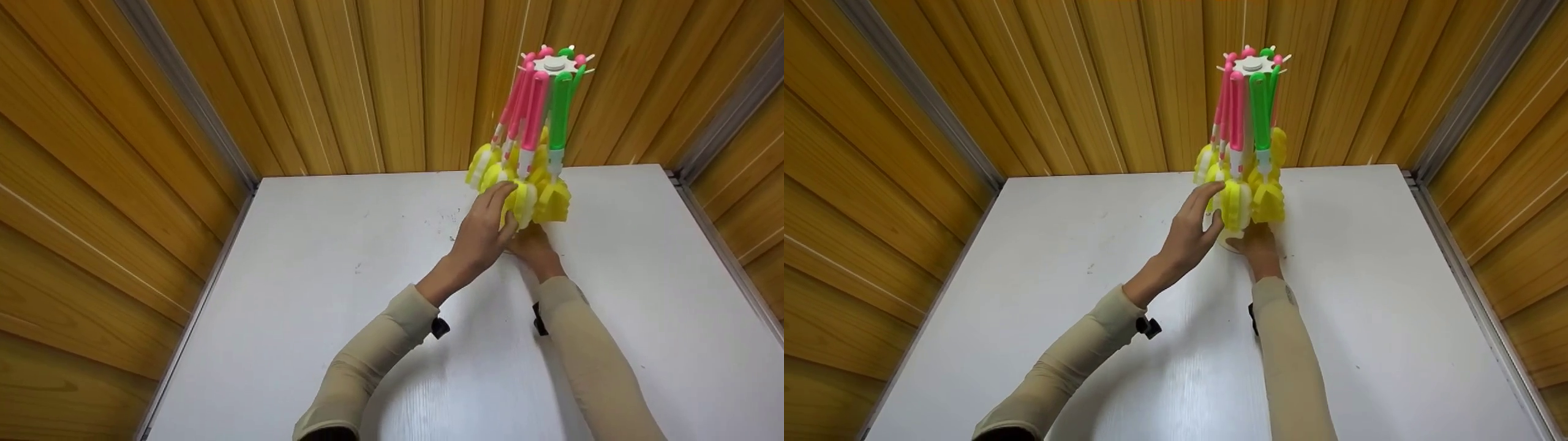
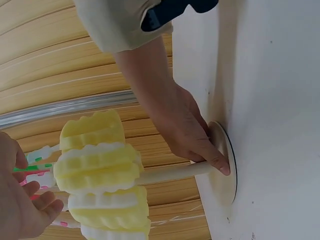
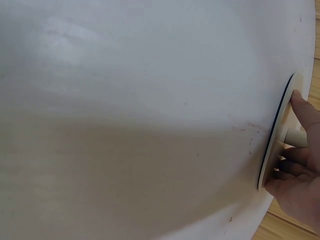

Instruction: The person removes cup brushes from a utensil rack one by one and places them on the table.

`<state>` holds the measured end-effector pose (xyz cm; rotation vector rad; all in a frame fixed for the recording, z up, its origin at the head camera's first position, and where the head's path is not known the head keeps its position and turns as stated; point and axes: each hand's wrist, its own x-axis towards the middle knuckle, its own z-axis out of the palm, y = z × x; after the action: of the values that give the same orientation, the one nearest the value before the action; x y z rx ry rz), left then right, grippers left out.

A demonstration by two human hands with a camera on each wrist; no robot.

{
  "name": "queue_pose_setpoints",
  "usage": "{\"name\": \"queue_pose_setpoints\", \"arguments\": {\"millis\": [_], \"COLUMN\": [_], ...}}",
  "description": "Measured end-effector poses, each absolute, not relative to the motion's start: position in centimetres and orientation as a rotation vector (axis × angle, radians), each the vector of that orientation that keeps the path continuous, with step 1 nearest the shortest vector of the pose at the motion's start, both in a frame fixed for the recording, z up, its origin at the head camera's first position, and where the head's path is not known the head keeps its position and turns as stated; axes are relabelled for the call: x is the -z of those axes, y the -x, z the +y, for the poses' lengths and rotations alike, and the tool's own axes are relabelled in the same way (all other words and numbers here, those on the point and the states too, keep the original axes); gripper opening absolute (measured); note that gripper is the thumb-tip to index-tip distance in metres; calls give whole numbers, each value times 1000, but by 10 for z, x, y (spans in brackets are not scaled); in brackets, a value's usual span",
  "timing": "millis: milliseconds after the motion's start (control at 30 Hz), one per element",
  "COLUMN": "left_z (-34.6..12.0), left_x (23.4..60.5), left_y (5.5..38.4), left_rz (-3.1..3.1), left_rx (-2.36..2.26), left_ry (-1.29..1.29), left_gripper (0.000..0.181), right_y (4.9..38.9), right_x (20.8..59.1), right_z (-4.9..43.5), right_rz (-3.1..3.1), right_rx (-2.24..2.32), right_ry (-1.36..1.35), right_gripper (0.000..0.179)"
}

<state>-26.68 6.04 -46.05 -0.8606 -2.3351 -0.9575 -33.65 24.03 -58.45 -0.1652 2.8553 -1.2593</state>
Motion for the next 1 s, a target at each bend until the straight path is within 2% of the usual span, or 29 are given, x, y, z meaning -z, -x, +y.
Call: {"name": "queue_pose_setpoints", "arguments": {"millis": [433, 833, 1000], "left_z": [88, 97, 100], "left_x": [450, 440, 437], "left_y": [295, 316, 324], "left_rz": [-2307, -2298, -2237], "left_rx": [1252, 1319, 1392], "left_ry": [761, 688, 698], "left_gripper": [51, 62, 62], "right_y": [323, 337, 338], "right_x": [583, 590, 591], "right_z": [239, 239, 240], "right_rz": [2820, 2988, 2951], "right_rx": [1427, 1182, 1215], "right_ry": [191, 350, 316], "right_gripper": [97, 93, 89]}}
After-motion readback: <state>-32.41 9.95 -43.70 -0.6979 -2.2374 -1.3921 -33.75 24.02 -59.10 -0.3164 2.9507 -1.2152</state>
